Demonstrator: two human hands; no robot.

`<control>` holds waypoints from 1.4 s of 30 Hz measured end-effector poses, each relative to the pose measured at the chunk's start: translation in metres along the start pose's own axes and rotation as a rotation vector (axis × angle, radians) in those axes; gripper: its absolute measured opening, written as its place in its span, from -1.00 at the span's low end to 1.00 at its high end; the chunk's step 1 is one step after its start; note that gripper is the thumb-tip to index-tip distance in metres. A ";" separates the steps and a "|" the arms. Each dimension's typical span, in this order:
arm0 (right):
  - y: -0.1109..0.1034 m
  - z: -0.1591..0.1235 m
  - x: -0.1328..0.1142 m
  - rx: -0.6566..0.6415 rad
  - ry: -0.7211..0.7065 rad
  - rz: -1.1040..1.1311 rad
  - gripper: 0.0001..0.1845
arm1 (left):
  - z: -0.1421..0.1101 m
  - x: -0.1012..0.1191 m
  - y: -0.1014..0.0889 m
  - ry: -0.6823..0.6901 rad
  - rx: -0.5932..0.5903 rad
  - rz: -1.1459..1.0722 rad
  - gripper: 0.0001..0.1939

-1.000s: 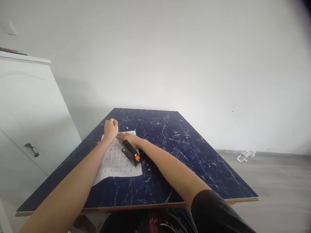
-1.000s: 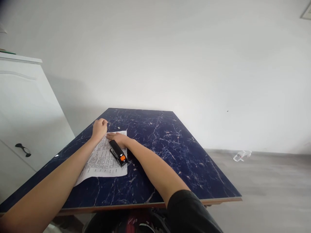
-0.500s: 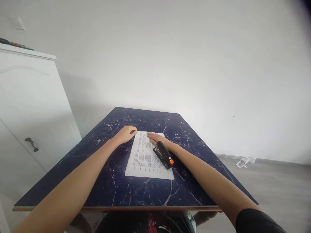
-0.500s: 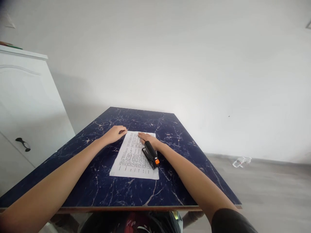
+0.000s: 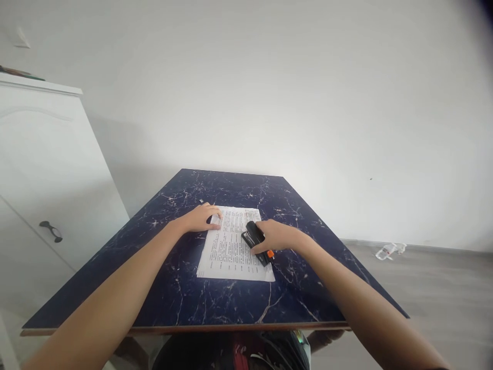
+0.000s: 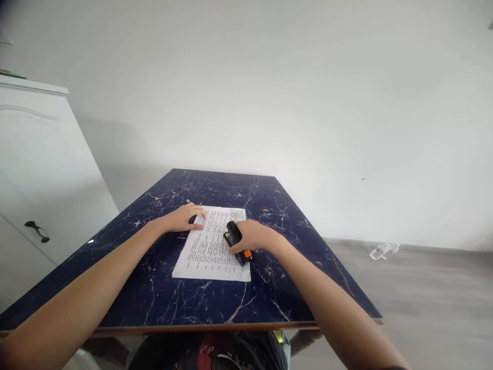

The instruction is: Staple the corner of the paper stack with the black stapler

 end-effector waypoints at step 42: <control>0.008 0.067 0.017 0.409 -0.344 0.309 -0.66 | 0.004 -0.001 -0.014 -0.128 0.286 -0.398 -0.46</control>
Point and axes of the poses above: each hand's wrist, its own z-axis towards the middle knuckle, its own y-axis out of the palm, x = y × z, the point moved 6 cm from there along z, towards the middle knuckle, and after that the axes turned 2 degrees about -x, right-handed, at the moved point
